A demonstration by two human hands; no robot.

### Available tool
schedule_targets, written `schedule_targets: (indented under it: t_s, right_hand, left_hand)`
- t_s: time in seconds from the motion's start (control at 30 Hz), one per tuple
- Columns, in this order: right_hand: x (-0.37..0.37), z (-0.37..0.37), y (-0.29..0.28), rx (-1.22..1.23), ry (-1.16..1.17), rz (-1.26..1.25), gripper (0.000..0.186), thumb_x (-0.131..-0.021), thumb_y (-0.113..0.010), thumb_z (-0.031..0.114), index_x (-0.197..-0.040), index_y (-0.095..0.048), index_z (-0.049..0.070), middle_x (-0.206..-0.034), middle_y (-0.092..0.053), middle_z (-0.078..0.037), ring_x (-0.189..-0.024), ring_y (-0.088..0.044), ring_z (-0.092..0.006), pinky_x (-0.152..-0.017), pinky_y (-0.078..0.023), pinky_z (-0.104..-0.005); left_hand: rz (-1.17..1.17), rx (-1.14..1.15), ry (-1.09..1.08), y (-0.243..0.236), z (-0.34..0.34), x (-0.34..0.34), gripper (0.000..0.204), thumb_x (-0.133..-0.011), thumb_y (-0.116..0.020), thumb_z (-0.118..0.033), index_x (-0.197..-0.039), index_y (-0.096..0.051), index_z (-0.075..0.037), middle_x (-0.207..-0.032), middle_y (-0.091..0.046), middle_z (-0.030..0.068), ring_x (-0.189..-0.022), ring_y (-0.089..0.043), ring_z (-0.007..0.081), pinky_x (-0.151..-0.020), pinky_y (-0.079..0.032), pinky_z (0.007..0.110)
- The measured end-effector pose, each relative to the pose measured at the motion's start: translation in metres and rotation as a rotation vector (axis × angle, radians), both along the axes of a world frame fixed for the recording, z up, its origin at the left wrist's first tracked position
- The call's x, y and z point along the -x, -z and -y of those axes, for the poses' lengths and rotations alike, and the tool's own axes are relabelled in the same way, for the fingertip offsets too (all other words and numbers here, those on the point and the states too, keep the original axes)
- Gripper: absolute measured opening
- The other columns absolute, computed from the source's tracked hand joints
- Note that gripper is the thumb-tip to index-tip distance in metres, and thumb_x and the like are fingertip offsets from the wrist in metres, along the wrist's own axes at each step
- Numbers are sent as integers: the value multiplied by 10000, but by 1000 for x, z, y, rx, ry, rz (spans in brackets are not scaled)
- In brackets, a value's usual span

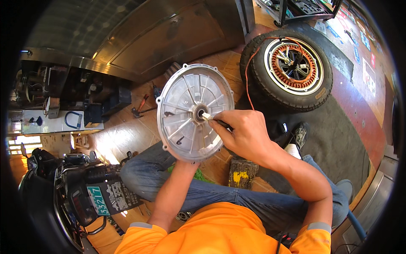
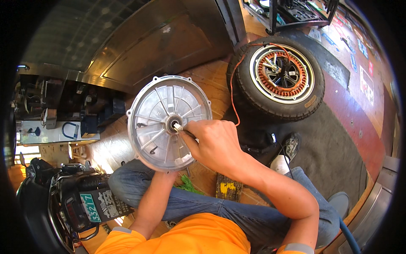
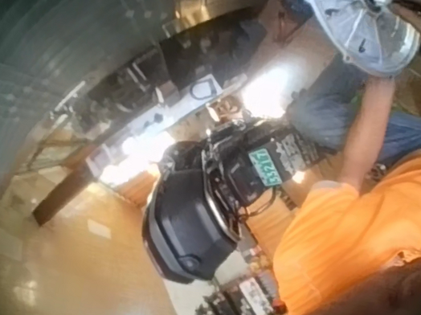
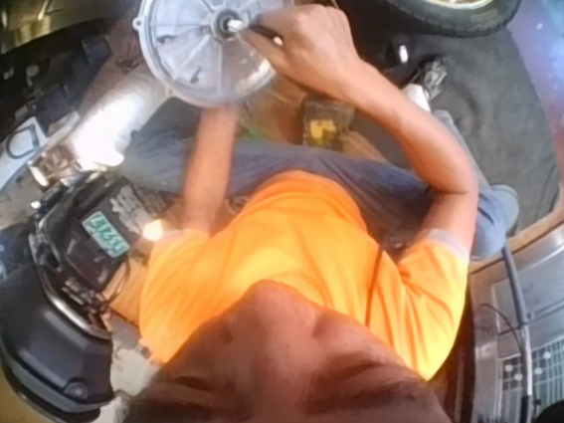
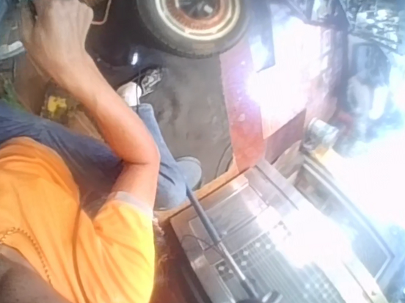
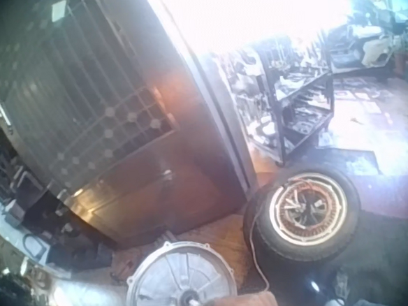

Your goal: The person removes the seat from a scooter, then disassembles the rear wheel motor. They separate the stator and rotor, strip and reattach wires to the rotor, and reassemble the motor components.

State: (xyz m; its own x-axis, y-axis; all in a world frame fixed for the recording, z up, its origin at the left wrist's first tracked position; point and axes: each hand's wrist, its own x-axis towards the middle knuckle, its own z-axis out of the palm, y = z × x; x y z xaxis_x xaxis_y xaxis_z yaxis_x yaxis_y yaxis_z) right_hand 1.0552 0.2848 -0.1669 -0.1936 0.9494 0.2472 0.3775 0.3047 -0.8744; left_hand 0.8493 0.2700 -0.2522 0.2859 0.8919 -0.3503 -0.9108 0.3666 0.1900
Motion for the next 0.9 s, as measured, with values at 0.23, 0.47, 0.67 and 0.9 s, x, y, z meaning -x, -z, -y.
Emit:
schedule_targets:
  t_s: [0.23, 0.47, 0.67, 0.9]
  right_hand:
    - [-42, -8, 36, 333, -66, 430, 465, -869, -686, 432, -1105, -701, 32, -846, -705, -190, -845, -682, -360, -761, -533, -450]
    - [-49, -11, -13, 258, -93, -215, 581, -894, -743, 333, -1284, -569, -61, -1090, -693, -182, -977, -671, -222, -860, -522, -352]
    - [-35, 31, -91, 771, -302, -739, 560, -1037, -490, 450, -1332, -501, -26, -1061, -688, -169, -954, -700, -254, -818, -569, -356]
    - [-101, 53, -116, 498, 449, -682, 239, -942, -629, 165, -1149, -605, 47, -898, -669, -41, -760, -654, -141, -613, -531, -311]
  left_hand:
    - [71, -35, 285, -61, -24, 18, 850, -894, -540, -612, -1483, -377, -21, -1400, -439, 366, -1147, -543, 565, -877, -516, 677]
    - [15, -143, 145, -91, 11, 44, 851, -890, -544, -632, -1498, -374, -61, -1474, -429, 264, -1260, -474, 538, -951, -449, 735]
    - [-1005, -262, 58, -91, -1, -4, 801, -883, -640, -596, -1417, -475, -22, -1334, -555, 117, -1205, -544, 236, -1002, -445, 319]
    - [-1509, -981, 614, -120, -44, -37, 1092, -788, -566, -814, -1513, -353, -26, -1590, -186, 292, -1485, -203, 416, -1217, -208, 465]
